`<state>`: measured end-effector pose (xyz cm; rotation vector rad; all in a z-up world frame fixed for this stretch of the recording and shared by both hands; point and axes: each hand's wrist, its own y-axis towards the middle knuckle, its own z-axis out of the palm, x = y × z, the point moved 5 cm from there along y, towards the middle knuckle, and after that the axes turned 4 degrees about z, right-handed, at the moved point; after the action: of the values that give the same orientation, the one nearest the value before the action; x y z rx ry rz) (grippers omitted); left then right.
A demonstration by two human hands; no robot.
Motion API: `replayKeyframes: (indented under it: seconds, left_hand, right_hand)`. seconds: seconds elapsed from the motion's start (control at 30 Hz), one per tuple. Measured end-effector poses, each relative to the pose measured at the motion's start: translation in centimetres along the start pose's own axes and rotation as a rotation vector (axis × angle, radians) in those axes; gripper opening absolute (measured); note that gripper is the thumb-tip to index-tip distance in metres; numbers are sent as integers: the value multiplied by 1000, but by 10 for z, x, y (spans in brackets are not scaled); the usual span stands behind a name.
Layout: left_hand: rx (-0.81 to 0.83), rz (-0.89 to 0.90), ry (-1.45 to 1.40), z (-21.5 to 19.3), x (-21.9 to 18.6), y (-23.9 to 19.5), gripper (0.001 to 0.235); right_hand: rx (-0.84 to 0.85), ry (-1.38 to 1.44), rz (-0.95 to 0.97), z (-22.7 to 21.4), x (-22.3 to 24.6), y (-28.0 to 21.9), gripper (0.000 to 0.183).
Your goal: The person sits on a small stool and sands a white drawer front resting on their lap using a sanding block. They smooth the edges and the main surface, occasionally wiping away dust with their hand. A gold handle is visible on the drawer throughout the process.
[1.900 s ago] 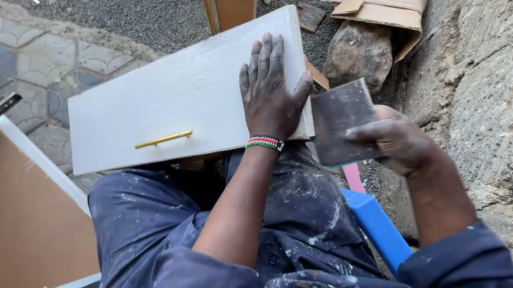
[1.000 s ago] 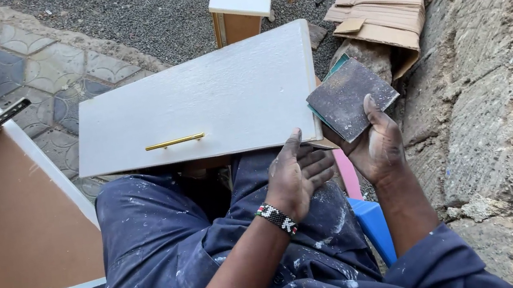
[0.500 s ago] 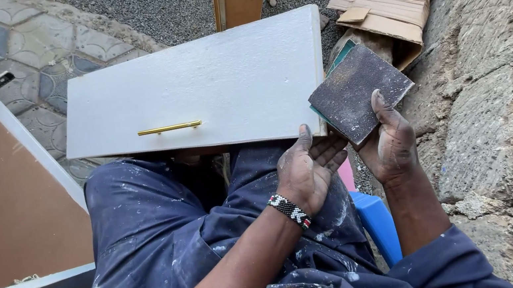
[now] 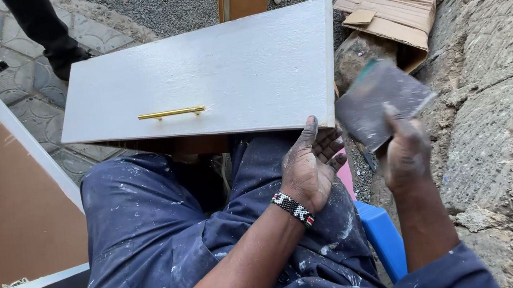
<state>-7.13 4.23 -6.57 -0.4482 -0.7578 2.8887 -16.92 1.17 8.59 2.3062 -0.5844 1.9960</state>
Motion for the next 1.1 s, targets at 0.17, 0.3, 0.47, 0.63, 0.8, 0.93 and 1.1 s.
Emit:
replayKeyframes:
  seconds: [0.17, 0.3, 0.47, 0.63, 0.8, 0.93, 1.1]
  left_hand:
    - [1, 71, 47, 5, -6, -9, 47]
    - [-3, 74, 75, 4, -5, -16, 46]
    - [-32, 22, 106, -3, -2, -13, 46]
    - [-124, -16, 217, 12, -28, -33, 55]
    - [-167, 2, 284, 22, -33, -41, 78]
    - [-189, -28, 249, 19, -32, -30, 89]
    - [-146, 33, 242, 12, -21, -25, 72]
  right_hand:
    - [-4, -203, -52, -9, -27, 11, 63]
    - [161, 62, -32, 27, -16, -2, 45]
    - [218, 24, -50, 20, -48, 33, 30]
    - [222, 44, -76, 17, -64, 41, 31]
    - [214, 77, -37, 19, -71, 34, 27]
    - [210, 102, -42, 24, -60, 25, 33]
    - [205, 104, -47, 24, -49, 17, 39]
